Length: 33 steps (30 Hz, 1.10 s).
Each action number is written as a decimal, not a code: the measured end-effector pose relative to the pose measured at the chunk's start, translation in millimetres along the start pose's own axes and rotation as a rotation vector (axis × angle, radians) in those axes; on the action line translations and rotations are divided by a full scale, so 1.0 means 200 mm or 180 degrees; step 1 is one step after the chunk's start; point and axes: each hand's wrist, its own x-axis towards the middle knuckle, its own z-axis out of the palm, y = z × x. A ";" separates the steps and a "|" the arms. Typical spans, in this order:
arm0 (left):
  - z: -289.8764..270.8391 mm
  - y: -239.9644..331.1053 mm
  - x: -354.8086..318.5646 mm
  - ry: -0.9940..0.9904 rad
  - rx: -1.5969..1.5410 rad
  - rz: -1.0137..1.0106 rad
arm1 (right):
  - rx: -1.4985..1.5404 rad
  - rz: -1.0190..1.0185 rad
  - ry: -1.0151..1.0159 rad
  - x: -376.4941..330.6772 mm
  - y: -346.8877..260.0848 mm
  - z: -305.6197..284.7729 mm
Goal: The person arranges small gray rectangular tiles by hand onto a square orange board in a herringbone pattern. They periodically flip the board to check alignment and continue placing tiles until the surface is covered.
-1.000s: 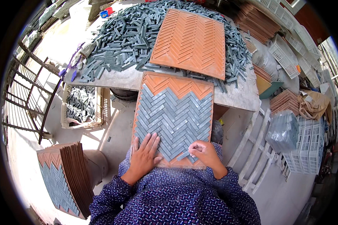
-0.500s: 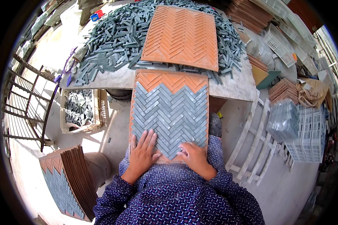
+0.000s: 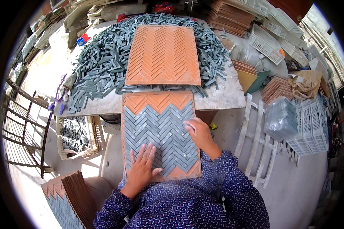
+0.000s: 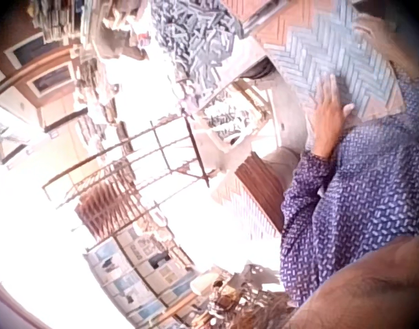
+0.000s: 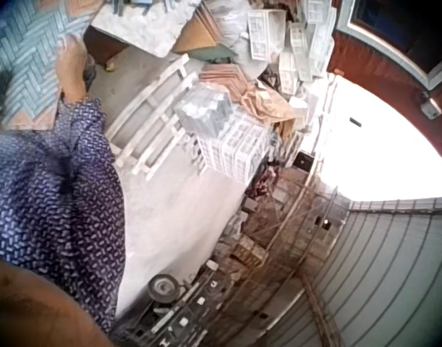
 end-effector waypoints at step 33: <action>0.15 0.01 0.20 0.0267 0.0312 0.0128 | 0.1879 0.2258 -0.0472 -0.67 0.04 -0.20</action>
